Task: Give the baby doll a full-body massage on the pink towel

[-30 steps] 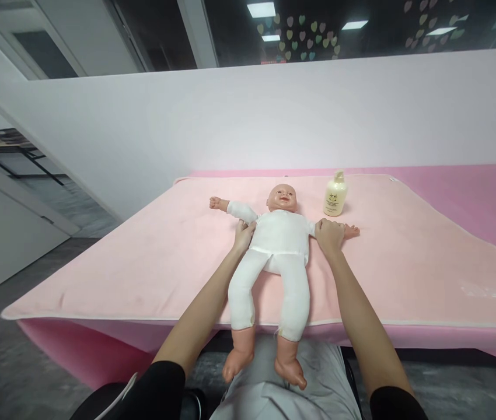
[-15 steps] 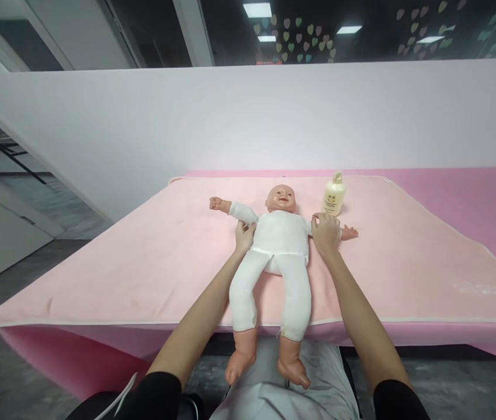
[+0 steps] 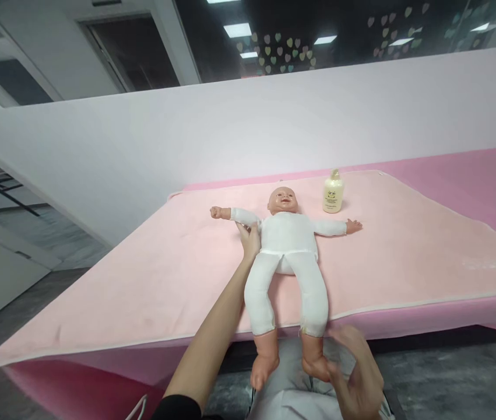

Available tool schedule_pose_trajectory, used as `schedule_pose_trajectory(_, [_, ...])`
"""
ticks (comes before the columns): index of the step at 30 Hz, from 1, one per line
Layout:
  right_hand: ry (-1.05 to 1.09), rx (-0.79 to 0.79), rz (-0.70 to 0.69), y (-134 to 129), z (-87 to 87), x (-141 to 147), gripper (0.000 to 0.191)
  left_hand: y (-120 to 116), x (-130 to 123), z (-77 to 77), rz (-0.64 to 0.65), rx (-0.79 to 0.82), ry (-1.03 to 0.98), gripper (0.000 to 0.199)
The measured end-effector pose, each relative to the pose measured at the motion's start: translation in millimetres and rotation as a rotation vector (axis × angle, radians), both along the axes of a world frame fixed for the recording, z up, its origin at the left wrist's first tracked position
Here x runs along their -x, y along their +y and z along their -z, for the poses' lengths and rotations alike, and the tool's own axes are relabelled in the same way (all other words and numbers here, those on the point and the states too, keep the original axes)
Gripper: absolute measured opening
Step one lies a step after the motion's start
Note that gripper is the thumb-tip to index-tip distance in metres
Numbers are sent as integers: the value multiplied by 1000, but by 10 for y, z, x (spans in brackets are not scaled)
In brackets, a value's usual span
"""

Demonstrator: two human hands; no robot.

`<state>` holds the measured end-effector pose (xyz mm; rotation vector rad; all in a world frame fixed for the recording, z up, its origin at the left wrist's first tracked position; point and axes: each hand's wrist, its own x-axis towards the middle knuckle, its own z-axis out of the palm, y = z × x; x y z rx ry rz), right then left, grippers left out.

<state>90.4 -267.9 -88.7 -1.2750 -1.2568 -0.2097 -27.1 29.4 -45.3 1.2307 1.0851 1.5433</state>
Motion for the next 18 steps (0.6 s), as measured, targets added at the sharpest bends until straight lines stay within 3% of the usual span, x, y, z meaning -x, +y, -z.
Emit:
schedule_pose_trajectory(1, [-22, -127, 4, -23, 143, 15, 29, 12, -6, 11, -45, -30, 19, 65])
schedule_pose_trajectory(3, [-75, -226, 5, -15, 385, 56, 46, 33, -12, 25, -91, -62, 41, 62])
schedule_pose_trajectory(5, [-61, -211, 19, 15, 560, 134, 57, 39, -9, 23, -123, -82, 62, 61])
schedule_pose_trajectory(8, [186, -116, 24, 33, 694, 324, 55, 21, 2, -15, -163, -87, 62, 60])
schedule_pose_trajectory(14, [629, -8, 91, 32, 646, 586, 46, -58, 3, -102, -187, -110, 142, 63])
schedule_pose_trajectory(18, [645, -17, 195, 120, 370, 446, 46, -99, 17, -123, -174, -96, 264, 65])
